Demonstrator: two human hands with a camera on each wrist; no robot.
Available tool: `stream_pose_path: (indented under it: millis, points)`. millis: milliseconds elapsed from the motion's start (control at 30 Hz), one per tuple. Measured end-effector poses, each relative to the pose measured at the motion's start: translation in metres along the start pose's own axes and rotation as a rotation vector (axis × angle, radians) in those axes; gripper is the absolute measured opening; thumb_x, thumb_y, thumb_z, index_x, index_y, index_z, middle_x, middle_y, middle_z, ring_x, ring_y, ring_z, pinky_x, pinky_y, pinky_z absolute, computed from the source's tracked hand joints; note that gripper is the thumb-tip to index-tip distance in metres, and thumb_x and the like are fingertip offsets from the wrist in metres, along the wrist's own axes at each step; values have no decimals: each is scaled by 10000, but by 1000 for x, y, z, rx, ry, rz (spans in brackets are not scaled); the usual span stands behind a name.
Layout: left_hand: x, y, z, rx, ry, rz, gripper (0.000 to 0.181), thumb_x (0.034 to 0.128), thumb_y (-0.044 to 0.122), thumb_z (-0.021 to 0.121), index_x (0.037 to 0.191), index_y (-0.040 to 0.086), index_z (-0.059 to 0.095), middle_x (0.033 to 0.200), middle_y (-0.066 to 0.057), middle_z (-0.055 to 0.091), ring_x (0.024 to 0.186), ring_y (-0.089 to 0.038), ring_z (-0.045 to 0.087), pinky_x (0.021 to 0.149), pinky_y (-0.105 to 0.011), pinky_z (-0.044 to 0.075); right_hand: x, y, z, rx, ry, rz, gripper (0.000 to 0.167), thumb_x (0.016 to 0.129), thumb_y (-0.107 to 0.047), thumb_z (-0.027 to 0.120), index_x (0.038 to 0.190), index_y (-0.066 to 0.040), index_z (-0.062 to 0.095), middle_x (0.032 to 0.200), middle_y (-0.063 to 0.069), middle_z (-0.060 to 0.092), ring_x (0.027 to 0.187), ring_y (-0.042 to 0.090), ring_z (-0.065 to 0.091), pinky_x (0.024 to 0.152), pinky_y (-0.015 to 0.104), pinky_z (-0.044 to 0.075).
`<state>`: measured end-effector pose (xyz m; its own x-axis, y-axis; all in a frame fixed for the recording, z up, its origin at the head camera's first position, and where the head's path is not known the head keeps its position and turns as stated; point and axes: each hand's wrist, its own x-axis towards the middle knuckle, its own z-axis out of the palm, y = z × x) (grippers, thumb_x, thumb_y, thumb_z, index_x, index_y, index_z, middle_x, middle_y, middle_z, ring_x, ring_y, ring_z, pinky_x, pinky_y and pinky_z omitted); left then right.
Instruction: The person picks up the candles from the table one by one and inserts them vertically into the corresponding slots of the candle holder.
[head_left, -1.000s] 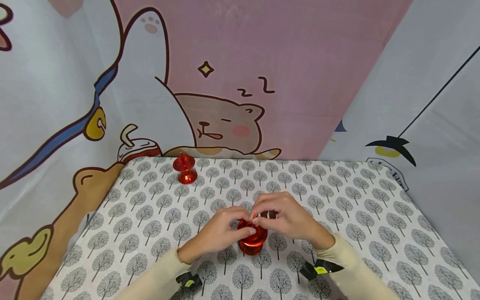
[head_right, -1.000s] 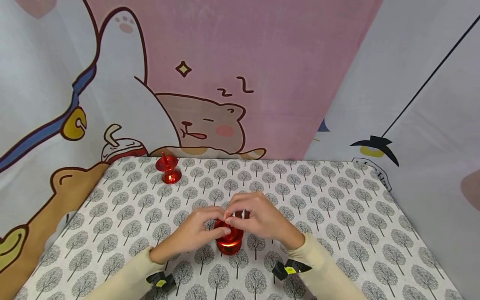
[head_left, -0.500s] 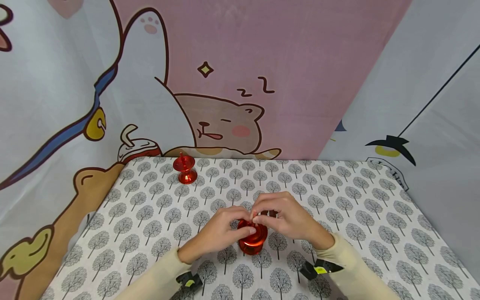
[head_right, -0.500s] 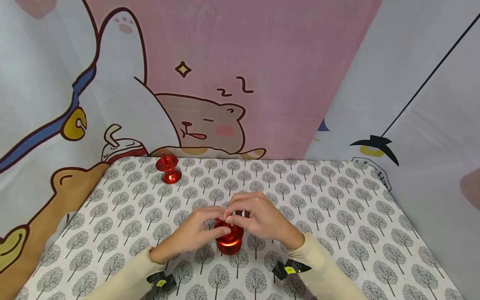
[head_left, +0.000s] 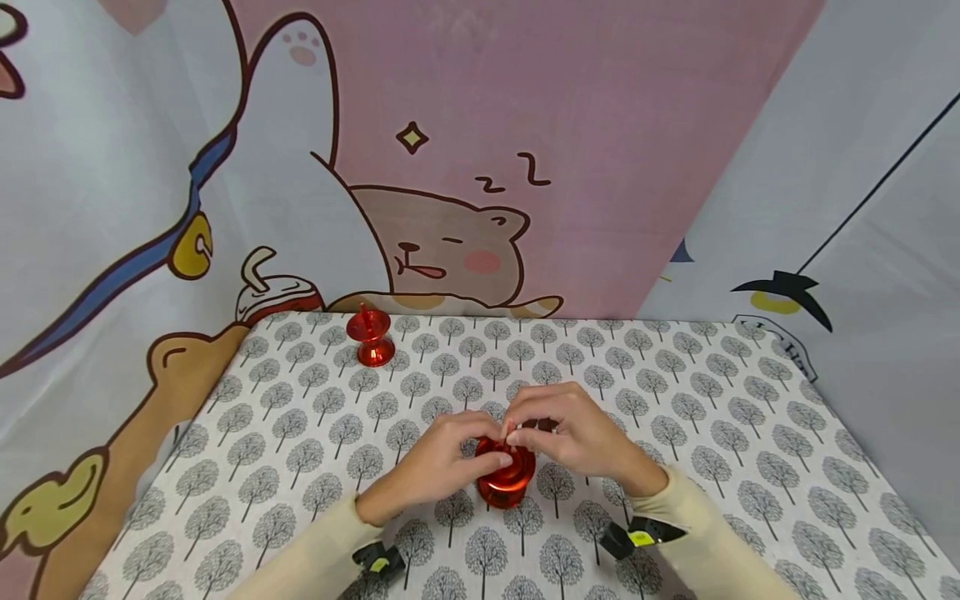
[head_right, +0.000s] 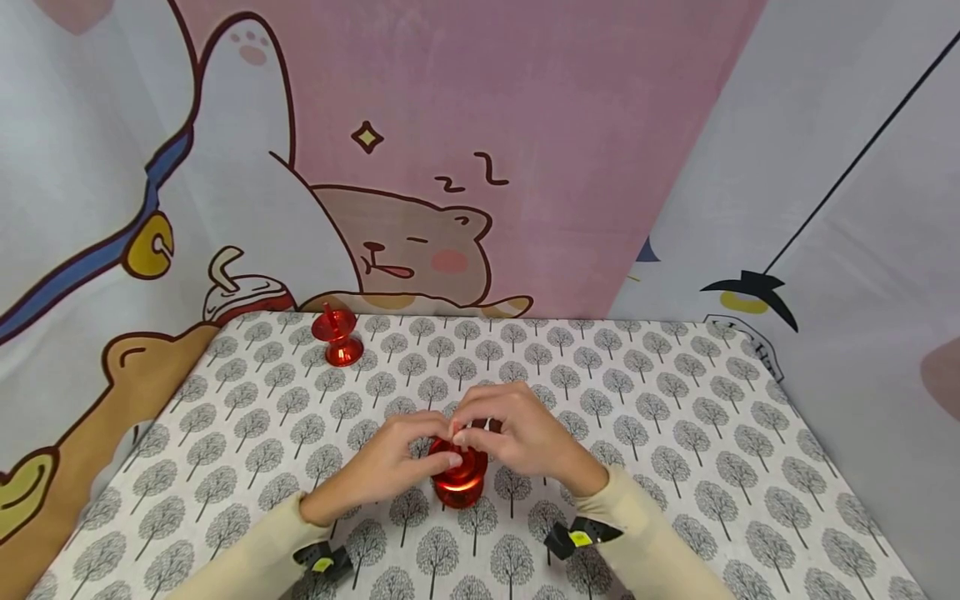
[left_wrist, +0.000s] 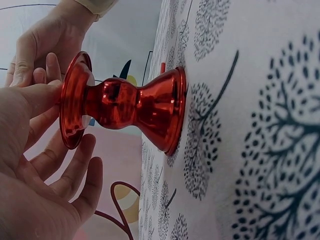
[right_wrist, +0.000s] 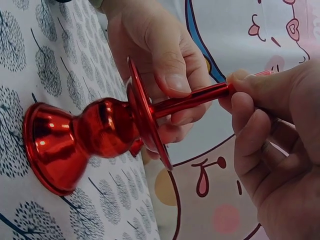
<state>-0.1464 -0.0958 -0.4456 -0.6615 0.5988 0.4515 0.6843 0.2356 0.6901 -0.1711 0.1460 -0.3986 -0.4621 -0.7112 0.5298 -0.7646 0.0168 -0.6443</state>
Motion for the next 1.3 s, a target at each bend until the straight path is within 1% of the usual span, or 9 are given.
stream_pose_path:
  millis: [200,367,500,700,933,1100,1200,1300]
  points:
    - [0,0,-1,-1,0,2,105,1038,161,778,1118,94,792,1148,-5,800,1070,-113,727,954,-318,606,0,-1,2,21,16,10,151,956,55,797,1028,-74,827,1036,-6,794,899,146,738,744,320,634]
    - [0,0,0,-2,3,2,106,1034,153,781,1115,86,792,1145,-10,801,1063,-114,728,948,-314,608,1,-1,2,21,24,-6,165,955,67,791,1035,-73,823,1026,12,795,888,156,740,747,322,634]
    - [-1,0,0,1,0,-4,115,1037,158,778,1122,81,791,1152,-16,801,1074,-120,729,964,-326,605,1,-1,1,33,14,-5,157,962,66,782,1028,-72,820,1013,26,792,888,158,736,762,327,631]
    - [-1,1,0,-2,-3,-20,107,1041,167,776,1109,87,791,1141,-5,799,1072,-115,725,967,-332,602,0,0,0,33,4,23,167,970,49,787,1035,-102,817,1029,-6,788,915,153,735,768,334,629]
    - [-1,1,0,-11,5,-27,89,1042,178,779,1096,108,795,1138,8,799,1067,-109,724,957,-330,605,-1,0,1,21,28,52,229,949,58,792,1073,-132,826,1037,-24,794,769,107,681,584,272,590]
    - [-2,0,1,-21,13,-25,89,1029,162,789,1092,100,797,1152,0,798,1081,-119,728,966,-342,607,0,-2,2,19,61,38,237,926,65,808,1073,-120,812,981,-15,792,689,89,656,553,258,586]
    - [-2,0,1,-25,12,-26,103,1025,158,790,1108,97,798,1160,4,796,1086,-115,727,967,-339,608,1,-3,2,20,74,25,221,923,68,811,1051,-111,802,951,-4,789,666,86,657,541,250,584]
    - [-2,0,1,-22,10,-30,108,1025,165,791,1111,100,798,1154,13,794,1078,-102,723,959,-327,606,1,-4,1,12,69,22,201,939,57,805,1031,-122,805,957,-16,789,674,83,651,543,237,571]
